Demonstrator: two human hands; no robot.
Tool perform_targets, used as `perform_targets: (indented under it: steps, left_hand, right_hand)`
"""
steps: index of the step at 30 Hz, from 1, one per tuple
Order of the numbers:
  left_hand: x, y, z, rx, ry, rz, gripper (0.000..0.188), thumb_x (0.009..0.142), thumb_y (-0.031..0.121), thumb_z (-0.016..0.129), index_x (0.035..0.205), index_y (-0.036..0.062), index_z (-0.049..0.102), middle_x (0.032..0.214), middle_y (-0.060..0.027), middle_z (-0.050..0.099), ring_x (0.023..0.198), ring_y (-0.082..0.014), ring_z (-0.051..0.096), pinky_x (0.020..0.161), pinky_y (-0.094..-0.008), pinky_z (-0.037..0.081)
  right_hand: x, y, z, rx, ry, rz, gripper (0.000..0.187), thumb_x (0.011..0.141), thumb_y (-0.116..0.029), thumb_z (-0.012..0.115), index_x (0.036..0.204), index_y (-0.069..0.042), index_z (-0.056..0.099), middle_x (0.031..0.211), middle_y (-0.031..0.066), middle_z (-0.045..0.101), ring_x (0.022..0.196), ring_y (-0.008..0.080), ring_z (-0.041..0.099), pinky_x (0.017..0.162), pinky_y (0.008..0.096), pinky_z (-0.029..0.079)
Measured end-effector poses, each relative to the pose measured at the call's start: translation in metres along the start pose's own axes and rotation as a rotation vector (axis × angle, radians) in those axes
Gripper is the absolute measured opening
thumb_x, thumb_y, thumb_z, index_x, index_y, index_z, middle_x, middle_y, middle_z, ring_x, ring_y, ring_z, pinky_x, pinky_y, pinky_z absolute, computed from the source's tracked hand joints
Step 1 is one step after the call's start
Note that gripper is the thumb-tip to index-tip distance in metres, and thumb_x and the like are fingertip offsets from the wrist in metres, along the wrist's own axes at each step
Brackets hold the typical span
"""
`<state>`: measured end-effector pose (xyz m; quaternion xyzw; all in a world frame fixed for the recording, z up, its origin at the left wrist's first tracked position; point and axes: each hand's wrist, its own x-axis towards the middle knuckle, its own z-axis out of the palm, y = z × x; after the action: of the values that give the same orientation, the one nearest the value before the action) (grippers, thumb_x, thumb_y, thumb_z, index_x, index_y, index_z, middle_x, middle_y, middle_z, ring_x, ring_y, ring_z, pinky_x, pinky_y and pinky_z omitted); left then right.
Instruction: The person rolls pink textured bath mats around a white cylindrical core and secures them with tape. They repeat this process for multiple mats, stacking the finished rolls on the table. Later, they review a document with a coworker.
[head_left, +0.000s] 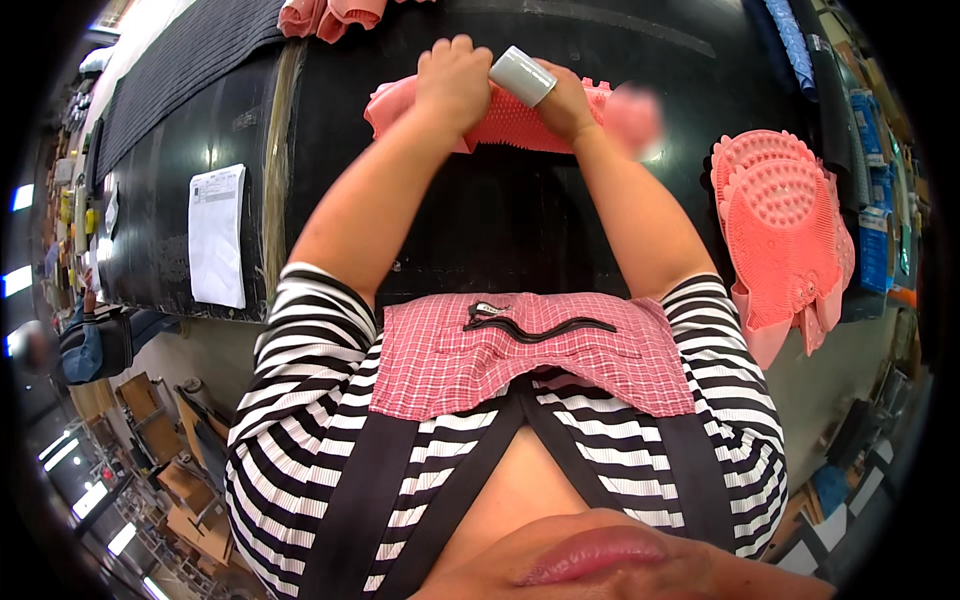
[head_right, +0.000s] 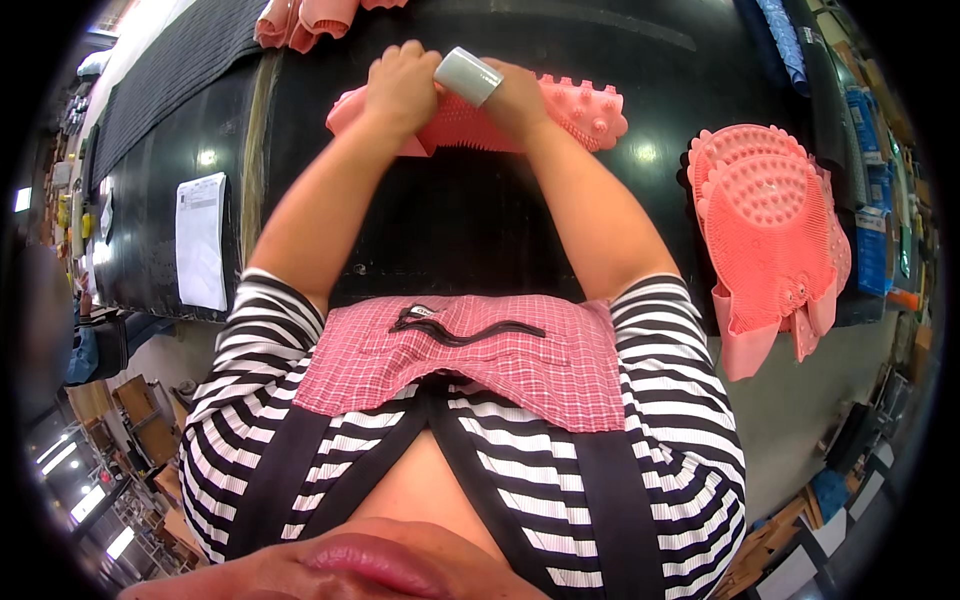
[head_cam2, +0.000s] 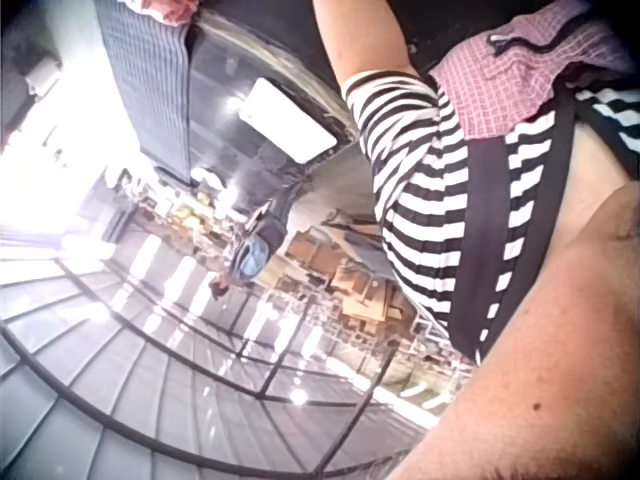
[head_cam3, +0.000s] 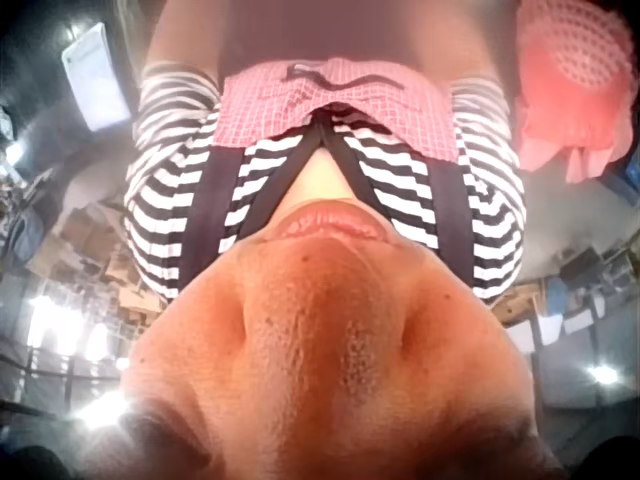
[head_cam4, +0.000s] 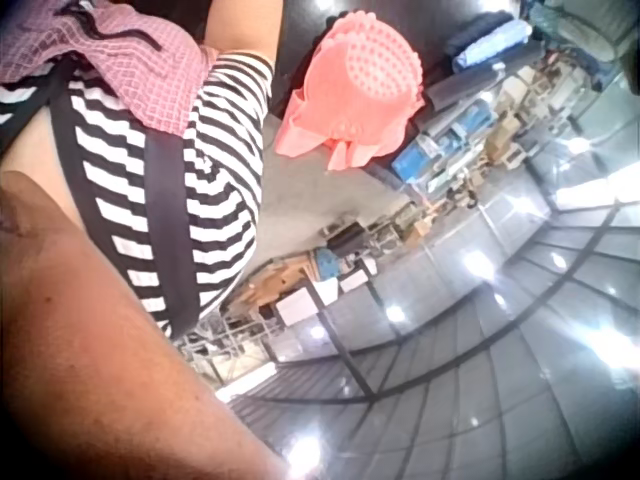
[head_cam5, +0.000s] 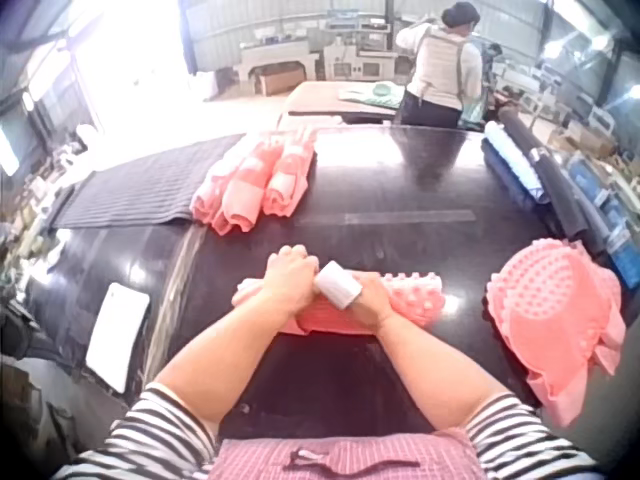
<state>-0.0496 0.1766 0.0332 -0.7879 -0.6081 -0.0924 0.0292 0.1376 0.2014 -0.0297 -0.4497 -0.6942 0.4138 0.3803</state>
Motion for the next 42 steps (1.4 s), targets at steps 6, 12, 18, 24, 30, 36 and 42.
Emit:
perform_targets:
  steps: [6, 12, 18, 24, 30, 36, 42]
  left_hand:
    - [-0.062, 0.009, 0.069, -0.022, 0.470, 0.145, 0.068, 0.081, 0.035, 0.078, 0.140, 0.0088, 0.055, 0.146, -0.0115, 0.052, 0.138, -0.0328, 0.045, 0.118, -0.0510, 0.030]
    - [-0.013, -0.015, 0.058, 0.088, 0.094, 0.160, 0.116, 0.064, 0.054, 0.087, 0.156, 0.0057, 0.034, 0.157, -0.0175, 0.038, 0.147, -0.0371, 0.032, 0.122, -0.0535, 0.021]
    - [0.039, -0.024, 0.048, 0.154, -0.109, 0.117, 0.075, 0.081, 0.039, 0.076, 0.141, 0.0035, 0.049, 0.140, -0.0171, 0.053, 0.133, -0.0333, 0.047, 0.114, -0.0484, 0.032]
    - [0.053, -0.033, 0.027, 0.020, -0.090, 0.174, 0.044, 0.085, 0.029, 0.070, 0.118, 0.0034, 0.057, 0.112, -0.0161, 0.070, 0.109, -0.0334, 0.067, 0.096, -0.0451, 0.049]
    - [-0.060, 0.010, -0.046, -0.430, -0.682, 0.043, 0.060, 0.074, 0.027, 0.078, 0.120, -0.0024, 0.052, 0.104, -0.0295, 0.069, 0.102, -0.0452, 0.067, 0.091, -0.0485, 0.052]
    - [-0.045, -0.004, -0.011, -0.518, -0.970, 0.089, 0.061, 0.065, 0.037, 0.088, 0.109, -0.0015, 0.071, 0.122, -0.0227, 0.064, 0.111, -0.0369, 0.064, 0.090, -0.0432, 0.054]
    - [-0.040, -0.016, -0.016, -0.310, -0.235, -0.037, 0.033, 0.077, 0.027, 0.083, 0.105, 0.0114, 0.075, 0.127, -0.0111, 0.062, 0.116, -0.0339, 0.059, 0.101, -0.0419, 0.046]
  right_hand:
    - [0.069, 0.033, -0.017, 0.101, -0.058, 0.097, 0.024, 0.100, -0.016, 0.058, 0.111, -0.001, 0.074, 0.103, 0.0032, 0.075, 0.093, 0.0116, 0.067, 0.086, 0.0270, 0.051]
    - [0.112, 0.018, -0.018, 0.261, -0.047, 0.039, 0.023, 0.100, -0.014, 0.059, 0.108, -0.001, 0.075, 0.098, 0.0035, 0.074, 0.089, 0.0109, 0.067, 0.081, 0.0269, 0.052]
    - [0.082, 0.000, -0.022, -0.080, 0.007, -0.621, 0.019, 0.091, -0.003, 0.067, 0.108, 0.001, 0.073, 0.099, 0.0056, 0.073, 0.090, 0.0153, 0.069, 0.083, 0.0299, 0.055]
    - [0.006, -0.017, -0.013, -0.310, 0.014, -0.603, 0.038, 0.081, -0.013, 0.074, 0.119, -0.007, 0.073, 0.129, 0.0095, 0.070, 0.124, 0.0306, 0.063, 0.113, 0.0463, 0.041]
    - [-0.130, -0.081, -0.008, -0.295, 0.052, -0.562, 0.039, 0.075, -0.022, 0.081, 0.112, -0.011, 0.076, 0.118, 0.0101, 0.074, 0.112, 0.0288, 0.069, 0.101, 0.0428, 0.047]
    - [-0.160, -0.058, 0.004, -0.238, 0.023, -0.449, 0.036, 0.074, -0.022, 0.083, 0.108, -0.012, 0.076, 0.109, 0.0099, 0.075, 0.107, 0.0301, 0.069, 0.094, 0.0403, 0.049]
    - [-0.038, -0.016, -0.001, 0.062, -0.023, 0.019, 0.016, 0.088, -0.014, 0.069, 0.099, -0.005, 0.075, 0.087, 0.0069, 0.071, 0.077, 0.0163, 0.064, 0.072, 0.0316, 0.051]
